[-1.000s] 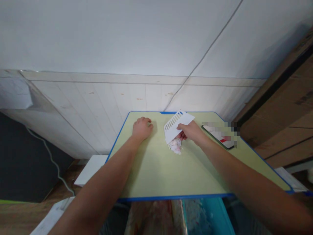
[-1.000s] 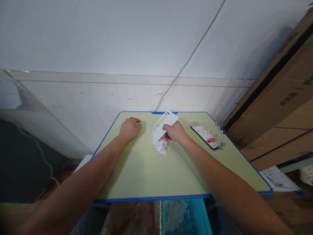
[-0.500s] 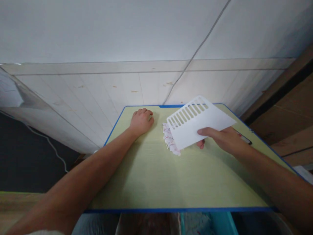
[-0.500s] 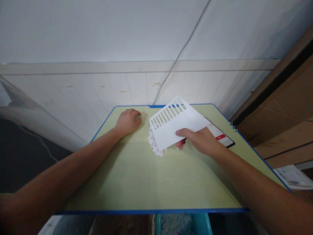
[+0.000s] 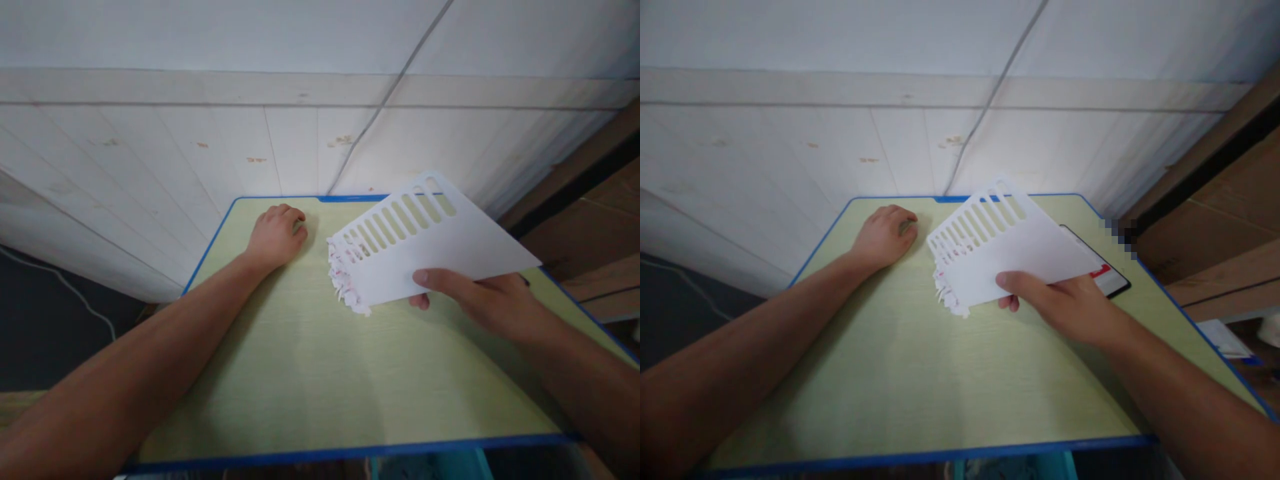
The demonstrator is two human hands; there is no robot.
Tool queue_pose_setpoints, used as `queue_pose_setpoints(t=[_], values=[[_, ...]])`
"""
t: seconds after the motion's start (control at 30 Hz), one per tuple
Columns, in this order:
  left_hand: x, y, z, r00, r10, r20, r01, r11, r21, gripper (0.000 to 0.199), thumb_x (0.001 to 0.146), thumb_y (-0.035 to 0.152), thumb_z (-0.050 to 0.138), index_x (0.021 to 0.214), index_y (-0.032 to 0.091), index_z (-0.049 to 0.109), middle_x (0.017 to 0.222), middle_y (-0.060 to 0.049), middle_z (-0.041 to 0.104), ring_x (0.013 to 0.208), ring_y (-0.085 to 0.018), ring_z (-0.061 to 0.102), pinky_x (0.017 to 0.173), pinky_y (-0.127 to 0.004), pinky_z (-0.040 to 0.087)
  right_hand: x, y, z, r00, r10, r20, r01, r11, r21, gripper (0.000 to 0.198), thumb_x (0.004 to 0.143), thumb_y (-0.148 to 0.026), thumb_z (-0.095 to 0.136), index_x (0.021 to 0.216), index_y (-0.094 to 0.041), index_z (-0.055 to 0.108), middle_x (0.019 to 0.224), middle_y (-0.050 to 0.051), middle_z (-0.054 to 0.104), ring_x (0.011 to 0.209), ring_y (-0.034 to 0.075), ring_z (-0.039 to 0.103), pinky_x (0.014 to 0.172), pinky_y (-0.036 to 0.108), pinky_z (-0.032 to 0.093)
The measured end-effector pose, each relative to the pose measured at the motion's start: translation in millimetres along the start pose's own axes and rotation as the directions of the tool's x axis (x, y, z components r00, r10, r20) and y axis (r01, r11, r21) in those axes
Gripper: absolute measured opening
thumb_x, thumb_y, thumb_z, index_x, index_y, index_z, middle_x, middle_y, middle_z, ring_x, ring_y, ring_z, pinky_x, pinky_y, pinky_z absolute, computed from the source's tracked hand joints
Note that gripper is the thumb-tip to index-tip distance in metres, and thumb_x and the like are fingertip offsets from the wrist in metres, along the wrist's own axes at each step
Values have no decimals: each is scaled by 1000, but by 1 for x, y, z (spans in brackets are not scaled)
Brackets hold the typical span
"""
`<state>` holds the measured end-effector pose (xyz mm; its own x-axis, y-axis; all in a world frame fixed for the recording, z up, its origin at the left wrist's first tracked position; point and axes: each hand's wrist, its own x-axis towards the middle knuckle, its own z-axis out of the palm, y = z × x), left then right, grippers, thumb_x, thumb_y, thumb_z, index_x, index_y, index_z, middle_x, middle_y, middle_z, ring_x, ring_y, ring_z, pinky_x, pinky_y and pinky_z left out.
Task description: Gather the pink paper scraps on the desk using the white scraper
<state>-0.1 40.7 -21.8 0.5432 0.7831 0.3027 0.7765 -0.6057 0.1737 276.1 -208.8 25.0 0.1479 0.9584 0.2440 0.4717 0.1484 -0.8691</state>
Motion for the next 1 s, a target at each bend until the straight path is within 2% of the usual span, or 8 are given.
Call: queue_pose_setpoints(t=[0.13,0.33,0.47,0.63,0.77,1.0], values=[[-1,2,-1,1000,-3,-9,2,1000,-30,46,109,30,61,142,19,90,152,-21,87,151,-44,76,137,-62,58,-6,-1,5,1000,-25,9,26,999,-26,46,99,-56,90,62,-32,79,67,2,79,65,25,74,75,39,66],[-1,5,-2,1000,-14,-13,13,999,-35,42,110,29,62,138,22,92,151,-19,87,150,-42,75,138,-60,58,-7,-1,-1,998,3,70,-3,1000,3,41,96,-55,94,66,-31,83,68,4,81,68,30,80,72,42,68],[0,5,-1,999,-12,-33,10,999,-42,40,109,27,64,136,23,93,149,-18,88,148,-42,76,137,-61,59,-7,-2,-2,999,-1,41,-1,999,51,35,96,-52,92,70,-30,83,67,3,80,67,29,78,76,43,69],[2,-3,5,996,34,-80,-40,997,-63,37,106,28,66,131,20,93,145,-20,88,143,-44,78,133,-63,61,-4,-4,-1,999,-28,44,29,1000,-10,37,96,-51,90,66,-30,79,67,3,80,66,27,78,74,41,67],[4,-10,11,991,69,-118,-77,995,-66,33,107,29,67,126,21,92,139,-20,89,137,-45,80,129,-65,63,-3,-6,-3,999,-27,28,27,1000,-3,33,95,-47,92,70,-31,78,65,0,80,60,26,75,65,40,63],[5,-11,15,988,66,-138,-75,995,-58,30,107,30,70,125,22,92,138,-19,90,137,-44,80,128,-63,63,-4,-7,-3,998,-33,44,34,999,-30,36,97,-48,92,68,-32,77,64,0,79,60,26,77,65,41,64]])
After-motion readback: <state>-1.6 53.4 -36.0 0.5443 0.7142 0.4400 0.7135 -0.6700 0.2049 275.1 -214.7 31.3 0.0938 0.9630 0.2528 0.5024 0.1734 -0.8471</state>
